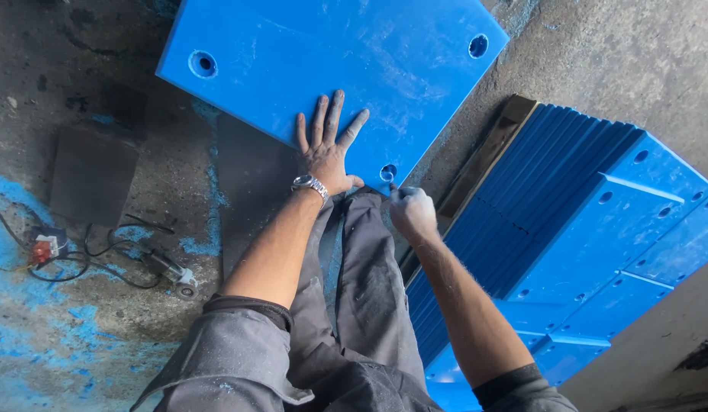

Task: Deburring holes in blue plastic rectangular blocks using a handheld trimming tool and stacking them on a pallet.

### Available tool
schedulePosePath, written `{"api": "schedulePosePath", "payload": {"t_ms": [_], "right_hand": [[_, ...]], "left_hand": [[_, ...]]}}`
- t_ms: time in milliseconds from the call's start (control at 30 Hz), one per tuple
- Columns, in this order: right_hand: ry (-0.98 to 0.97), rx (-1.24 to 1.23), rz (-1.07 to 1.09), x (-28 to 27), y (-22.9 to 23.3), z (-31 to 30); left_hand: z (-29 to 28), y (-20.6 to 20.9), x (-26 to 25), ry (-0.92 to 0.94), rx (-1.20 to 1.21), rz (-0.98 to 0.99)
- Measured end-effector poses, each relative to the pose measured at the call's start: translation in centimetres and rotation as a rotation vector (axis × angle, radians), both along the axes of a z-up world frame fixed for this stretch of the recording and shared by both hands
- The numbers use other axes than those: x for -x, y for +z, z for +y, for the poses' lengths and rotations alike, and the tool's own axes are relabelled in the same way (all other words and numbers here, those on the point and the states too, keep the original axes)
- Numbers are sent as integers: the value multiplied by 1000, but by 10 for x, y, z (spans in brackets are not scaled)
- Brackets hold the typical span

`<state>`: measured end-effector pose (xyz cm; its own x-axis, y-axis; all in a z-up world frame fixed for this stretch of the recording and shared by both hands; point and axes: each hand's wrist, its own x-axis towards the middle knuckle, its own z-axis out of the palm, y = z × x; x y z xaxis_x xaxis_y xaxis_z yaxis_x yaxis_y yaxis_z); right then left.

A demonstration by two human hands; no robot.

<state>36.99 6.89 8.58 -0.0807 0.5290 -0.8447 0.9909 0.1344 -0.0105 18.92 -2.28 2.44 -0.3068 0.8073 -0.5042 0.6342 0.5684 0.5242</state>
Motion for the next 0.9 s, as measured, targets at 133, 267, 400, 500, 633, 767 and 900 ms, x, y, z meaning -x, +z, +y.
{"api": "schedulePosePath", "payload": {"t_ms": [133, 267, 400, 500, 633, 767, 900], "right_hand": [[-277, 15, 38, 23, 0, 0], [-557, 168, -141, 67, 33, 19], [-892, 244, -71, 15, -26, 36], [-1475, 442, 254, -23, -58, 47], [-2112, 662, 415, -40, -46, 41], [-2037, 577, 452, -44, -10, 43], [-1504, 385, 477, -28, 31, 83]], "left_hand": [[0, -2, 2, 15, -28, -14], [2, -3, 0, 11, -6, -31], [-1, -4, -1, -7, 32, -36], [0, -3, 1, 2, -9, -30], [4, 3, 3, -16, 59, -53], [6, 5, 3, -21, 48, -46], [9, 9, 2, -31, 93, -32]]}}
